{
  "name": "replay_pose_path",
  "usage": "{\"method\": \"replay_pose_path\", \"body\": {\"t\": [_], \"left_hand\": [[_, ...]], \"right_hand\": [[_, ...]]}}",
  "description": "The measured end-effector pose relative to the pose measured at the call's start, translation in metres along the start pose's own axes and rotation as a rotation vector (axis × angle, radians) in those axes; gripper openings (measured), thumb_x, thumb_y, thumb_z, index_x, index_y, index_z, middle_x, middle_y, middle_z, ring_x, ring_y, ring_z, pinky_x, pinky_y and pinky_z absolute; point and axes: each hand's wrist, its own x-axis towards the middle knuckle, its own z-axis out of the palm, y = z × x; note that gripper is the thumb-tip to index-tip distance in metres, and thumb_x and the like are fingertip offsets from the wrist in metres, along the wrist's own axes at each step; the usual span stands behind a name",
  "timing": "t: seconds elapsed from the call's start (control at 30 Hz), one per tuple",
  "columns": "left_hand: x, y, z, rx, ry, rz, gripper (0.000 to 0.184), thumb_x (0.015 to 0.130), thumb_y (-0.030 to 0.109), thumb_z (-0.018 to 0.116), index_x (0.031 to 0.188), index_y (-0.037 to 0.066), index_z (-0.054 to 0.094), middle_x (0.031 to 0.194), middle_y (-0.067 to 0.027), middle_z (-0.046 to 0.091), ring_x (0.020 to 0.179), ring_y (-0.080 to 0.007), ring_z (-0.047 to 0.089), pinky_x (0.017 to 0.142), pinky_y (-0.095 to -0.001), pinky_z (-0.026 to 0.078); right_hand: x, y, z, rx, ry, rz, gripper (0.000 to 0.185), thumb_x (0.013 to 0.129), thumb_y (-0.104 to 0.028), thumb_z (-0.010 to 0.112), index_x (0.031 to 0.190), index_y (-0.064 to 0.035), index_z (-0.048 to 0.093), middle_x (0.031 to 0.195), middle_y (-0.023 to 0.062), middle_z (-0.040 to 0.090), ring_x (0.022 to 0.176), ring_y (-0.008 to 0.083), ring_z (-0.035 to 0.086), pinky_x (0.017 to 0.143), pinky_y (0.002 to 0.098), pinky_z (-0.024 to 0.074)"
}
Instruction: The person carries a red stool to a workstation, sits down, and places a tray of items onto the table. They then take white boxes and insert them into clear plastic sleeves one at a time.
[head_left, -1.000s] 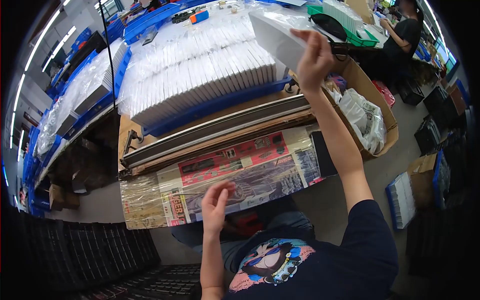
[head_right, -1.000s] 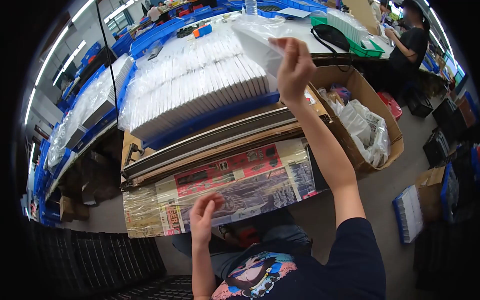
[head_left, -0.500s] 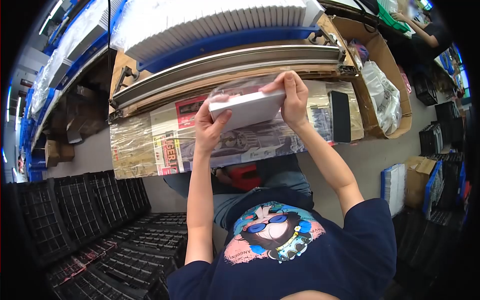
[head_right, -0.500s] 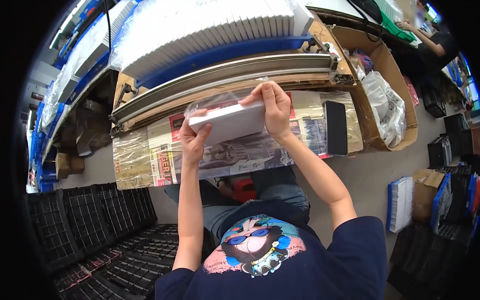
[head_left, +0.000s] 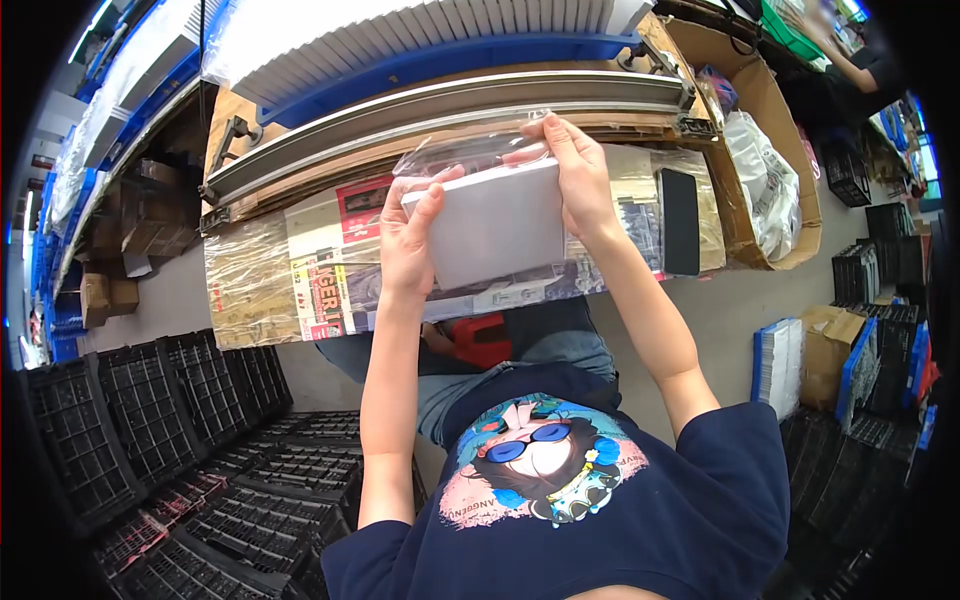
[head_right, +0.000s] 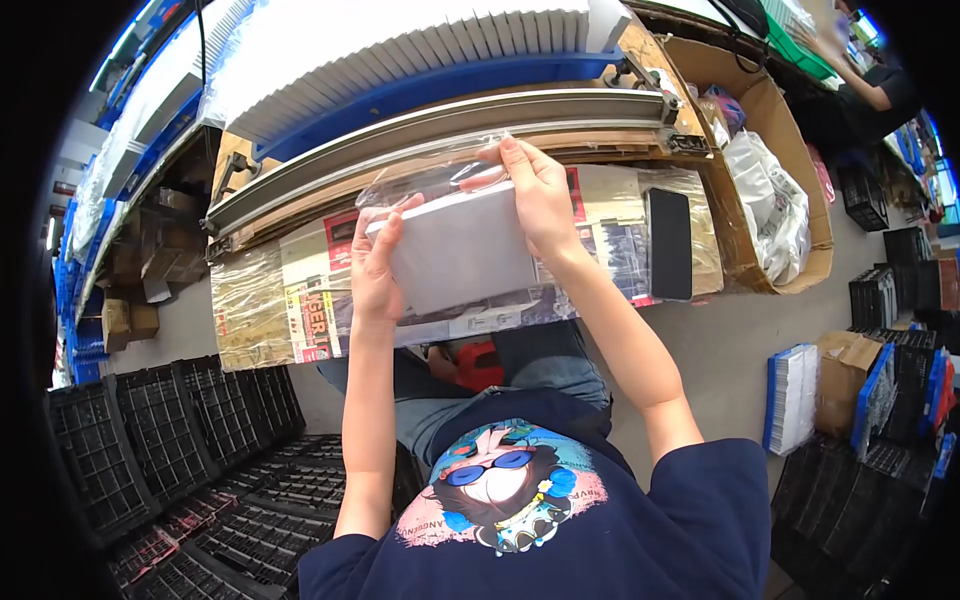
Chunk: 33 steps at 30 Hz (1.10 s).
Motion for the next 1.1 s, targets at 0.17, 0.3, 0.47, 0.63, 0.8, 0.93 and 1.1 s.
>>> {"method": "replay_pose_path", "body": {"t": [0.17, 0.3, 0.47, 0.63, 0.8, 0.93, 1.1], "left_hand": [[-0.002, -0.012, -0.011, -0.147, 0.160, -0.275, 0.011, 0.087, 0.015, 0.064, 0.095, 0.008, 0.060, 0.107, -0.0121, 0.065, 0.092, -0.0187, 0.063, 0.078, -0.0324, 0.055], [0.006, -0.021, -0.030, -0.136, 0.217, -0.367, 0.013, 0.089, 0.018, 0.062, 0.098, 0.009, 0.061, 0.101, -0.0086, 0.065, 0.091, -0.0189, 0.063, 0.079, -0.0344, 0.055], [0.010, -0.030, -0.036, -0.117, 0.268, -0.442, 0.018, 0.090, 0.020, 0.060, 0.102, 0.007, 0.061, 0.097, -0.0072, 0.065, 0.090, -0.0193, 0.064, 0.077, -0.0346, 0.055], [0.011, -0.020, -0.019, -0.137, 0.274, -0.408, 0.009, 0.088, 0.015, 0.063, 0.094, 0.008, 0.062, 0.088, -0.0045, 0.065, 0.082, -0.0150, 0.063, 0.072, -0.0300, 0.055], [0.035, -0.010, -0.017, -0.004, 0.267, -0.301, 0.017, 0.092, 0.017, 0.058, 0.100, 0.003, 0.061, 0.095, -0.0076, 0.065, 0.088, -0.0168, 0.063, 0.076, -0.0308, 0.054], [0.051, -0.002, -0.019, -0.044, 0.385, -0.140, 0.029, 0.095, 0.022, 0.051, 0.111, -0.001, 0.056, 0.105, -0.0118, 0.063, 0.098, -0.0232, 0.062, 0.082, -0.0323, 0.052], [0.035, 0.002, -0.025, 0.012, 0.455, -0.114, 0.039, 0.095, 0.031, 0.051, 0.117, -0.001, 0.051, 0.107, -0.0108, 0.060, 0.094, -0.0219, 0.061, 0.078, -0.0306, 0.052]], "right_hand": [[-0.010, 0.025, -0.025, 0.070, 0.026, 0.283, 0.039, 0.095, -0.035, 0.052, 0.106, 0.0011, 0.060, 0.087, 0.0110, 0.067, 0.072, 0.0139, 0.063, 0.066, 0.0255, 0.0519], [-0.033, 0.037, -0.024, -0.036, -0.080, 0.246, 0.039, 0.091, -0.030, 0.061, 0.110, 0.0033, 0.058, 0.100, 0.0100, 0.064, 0.087, 0.0109, 0.060, 0.076, 0.0241, 0.0489], [-0.035, 0.048, -0.028, 0.069, -0.076, 0.250, 0.036, 0.093, -0.022, 0.058, 0.117, 0.0030, 0.052, 0.102, 0.0102, 0.064, 0.089, 0.0115, 0.061, 0.078, 0.0247, 0.0490], [-0.036, 0.047, -0.029, 0.097, -0.057, 0.225, 0.035, 0.094, -0.021, 0.057, 0.118, 0.0028, 0.051, 0.103, 0.0105, 0.064, 0.090, 0.0115, 0.061, 0.078, 0.0247, 0.0493], [-0.024, 0.048, -0.032, 0.123, -0.034, 0.199, 0.033, 0.093, -0.020, 0.057, 0.117, 0.0028, 0.052, 0.101, 0.0104, 0.064, 0.088, 0.0113, 0.061, 0.077, 0.0247, 0.0495], [-0.016, 0.041, -0.031, 0.102, -0.028, 0.156, 0.032, 0.093, -0.020, 0.058, 0.116, 0.0024, 0.053, 0.100, 0.0099, 0.065, 0.087, 0.0111, 0.061, 0.076, 0.0246, 0.0496], [-0.010, 0.046, -0.035, 0.100, 0.033, 0.150, 0.030, 0.093, -0.019, 0.057, 0.114, 0.0021, 0.054, 0.100, 0.0089, 0.064, 0.087, 0.0106, 0.060, 0.076, 0.0248, 0.0493]]}}
